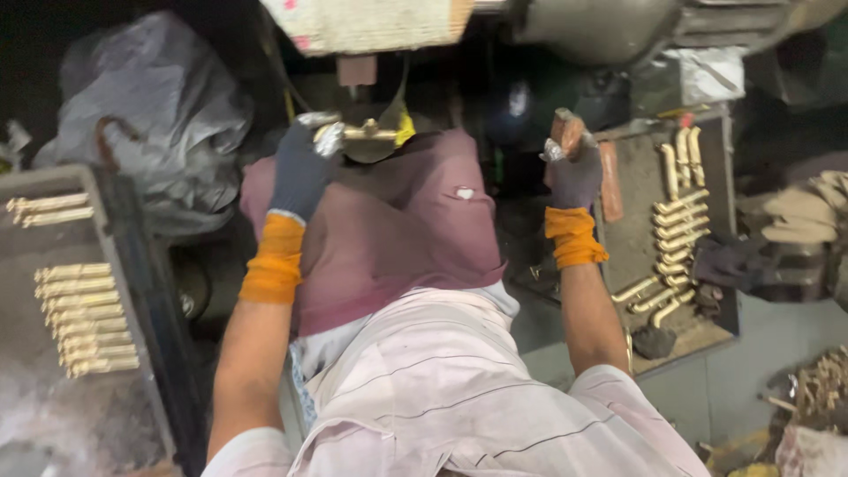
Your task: The person uses a bench grinder to polish brass-colored metal parts. They hold each part with gloved hands against the grinding wheel, rotate it to polish different surfaces, and place finished parts into a nearby tray. The process is repeated for multiple parts throughout the clip.
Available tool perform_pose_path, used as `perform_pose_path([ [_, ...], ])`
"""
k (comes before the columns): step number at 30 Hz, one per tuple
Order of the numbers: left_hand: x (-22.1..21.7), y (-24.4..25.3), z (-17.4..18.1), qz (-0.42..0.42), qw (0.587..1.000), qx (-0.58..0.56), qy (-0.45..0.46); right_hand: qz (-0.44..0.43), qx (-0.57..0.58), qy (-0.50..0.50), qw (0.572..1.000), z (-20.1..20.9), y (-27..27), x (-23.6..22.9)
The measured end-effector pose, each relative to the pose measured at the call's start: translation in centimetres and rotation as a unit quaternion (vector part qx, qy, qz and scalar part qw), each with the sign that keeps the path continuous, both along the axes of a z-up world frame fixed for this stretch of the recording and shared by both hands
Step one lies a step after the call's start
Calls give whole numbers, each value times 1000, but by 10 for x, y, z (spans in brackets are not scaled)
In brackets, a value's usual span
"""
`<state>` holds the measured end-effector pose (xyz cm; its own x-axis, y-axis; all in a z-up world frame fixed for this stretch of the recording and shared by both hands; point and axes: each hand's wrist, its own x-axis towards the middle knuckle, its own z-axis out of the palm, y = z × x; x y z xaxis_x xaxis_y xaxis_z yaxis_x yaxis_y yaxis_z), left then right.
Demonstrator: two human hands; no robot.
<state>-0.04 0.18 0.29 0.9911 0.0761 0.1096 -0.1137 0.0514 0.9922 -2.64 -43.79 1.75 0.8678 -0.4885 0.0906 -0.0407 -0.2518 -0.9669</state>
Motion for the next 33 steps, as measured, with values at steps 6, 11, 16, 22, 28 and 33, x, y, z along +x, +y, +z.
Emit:
perform_pose_path([
  [6,-9,-6,8,-15,982,-51,182,-34,-321,32,946,2,-90,-18],
  [11,-5,-11,11,-32,987,-56,149,-78,-411,203,885,0,-121,-5],
  [16,-7,-8,20,-51,991,-38,119,-156,-455,253,839,20,-83,-2],
  [22,-10,-5,41,-81,960,-160,216,48,-185,-38,981,43,37,-7],
  [28,-14,-5,51,-106,950,-193,221,335,-89,140,928,70,139,-14],
  [33,-19,2,43,-123,957,-179,192,448,72,108,885,46,180,4],
])
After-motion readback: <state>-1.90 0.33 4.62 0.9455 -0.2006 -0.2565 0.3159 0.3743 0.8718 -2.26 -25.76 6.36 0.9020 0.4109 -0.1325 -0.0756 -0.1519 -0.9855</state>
